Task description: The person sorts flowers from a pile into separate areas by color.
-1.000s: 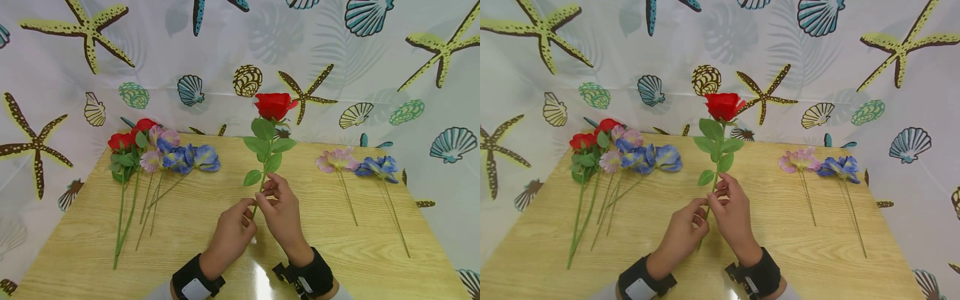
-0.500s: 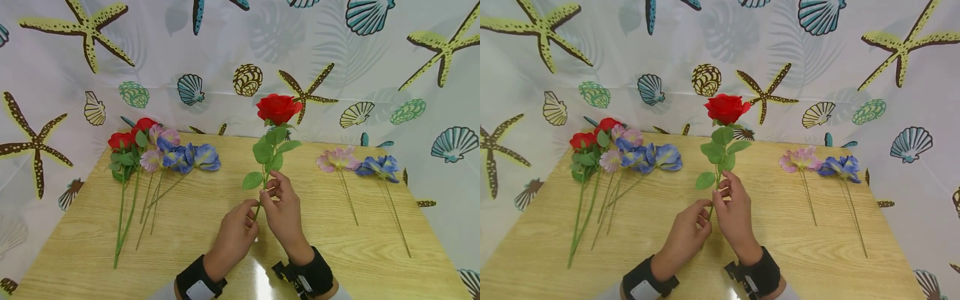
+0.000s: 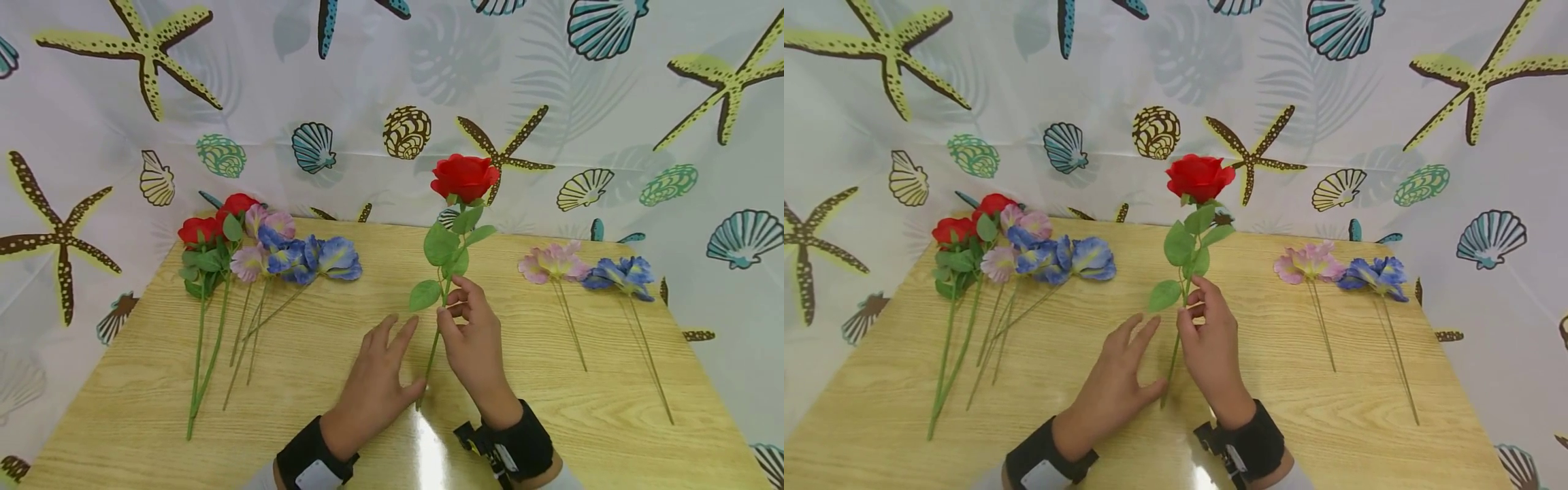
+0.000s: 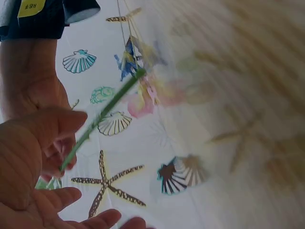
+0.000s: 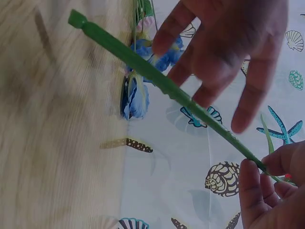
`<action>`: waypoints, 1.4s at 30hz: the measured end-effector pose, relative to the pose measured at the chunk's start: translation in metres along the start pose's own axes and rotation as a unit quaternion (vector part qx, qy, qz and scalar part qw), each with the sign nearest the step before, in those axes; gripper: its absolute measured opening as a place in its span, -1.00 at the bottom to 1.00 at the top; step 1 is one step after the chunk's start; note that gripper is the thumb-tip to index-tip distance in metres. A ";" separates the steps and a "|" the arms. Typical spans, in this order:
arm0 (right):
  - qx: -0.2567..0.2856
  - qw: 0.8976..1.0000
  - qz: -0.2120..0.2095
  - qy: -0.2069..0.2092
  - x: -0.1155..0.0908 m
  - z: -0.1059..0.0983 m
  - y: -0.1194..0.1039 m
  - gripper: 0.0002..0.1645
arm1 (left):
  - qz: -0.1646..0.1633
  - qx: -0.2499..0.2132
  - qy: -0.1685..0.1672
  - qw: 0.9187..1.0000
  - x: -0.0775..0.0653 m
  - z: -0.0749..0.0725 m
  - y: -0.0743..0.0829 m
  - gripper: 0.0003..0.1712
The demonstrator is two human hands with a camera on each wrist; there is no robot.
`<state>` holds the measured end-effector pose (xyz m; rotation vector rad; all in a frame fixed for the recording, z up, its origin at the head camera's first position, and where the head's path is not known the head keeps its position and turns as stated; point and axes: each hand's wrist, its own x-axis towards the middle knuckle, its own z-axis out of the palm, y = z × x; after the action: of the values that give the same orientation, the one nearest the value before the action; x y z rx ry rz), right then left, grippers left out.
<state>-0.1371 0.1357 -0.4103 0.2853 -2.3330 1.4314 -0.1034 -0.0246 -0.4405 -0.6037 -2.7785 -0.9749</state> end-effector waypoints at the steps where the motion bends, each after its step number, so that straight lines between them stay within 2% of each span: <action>1: -0.006 1.000 -0.002 -0.001 0.001 -0.001 0.001 -0.45 | -0.003 0.020 -0.008 1.000 0.000 -0.001 -0.004 0.06; 6: -0.041 0.999 -0.003 -0.006 0.004 -0.008 0.006 -0.46 | -0.014 0.094 -0.038 0.995 -0.002 -0.011 -0.022 0.10; 13: -0.105 0.994 0.008 -0.017 0.011 -0.022 0.018 -0.47 | 0.019 0.147 -0.038 0.988 -0.002 -0.022 -0.041 -0.02; 16: -0.136 0.990 0.010 -0.024 0.017 -0.030 0.024 -0.48 | 0.021 0.167 -0.045 0.985 -0.002 -0.025 -0.050 -0.04; 23: -0.220 0.973 0.017 -0.063 0.034 -0.056 0.042 -0.50 | 0.003 0.199 -0.074 0.977 -0.008 -0.036 -0.073 -0.09; 27: -0.265 0.962 0.010 -0.059 0.042 -0.072 0.056 -0.50 | -0.014 0.199 -0.080 0.977 -0.013 -0.046 -0.087 -0.09; 33: -0.317 0.946 0.014 -0.064 0.046 -0.095 0.069 -0.47 | -0.031 0.202 -0.061 0.977 -0.017 -0.066 -0.105 -0.10; 39: -0.353 0.932 0.022 -0.083 0.048 -0.105 0.083 -0.45 | -0.023 0.189 0.004 0.982 -0.018 -0.089 -0.122 -0.18; 42: -0.368 0.923 0.036 -0.104 0.049 -0.106 0.090 -0.44 | -0.039 0.180 0.034 0.982 -0.021 -0.101 -0.131 -0.23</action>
<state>-0.1915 0.2727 -0.4198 0.1352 -2.8765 0.4727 -0.1385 -0.1874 -0.4420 -0.4026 -2.8312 -0.4701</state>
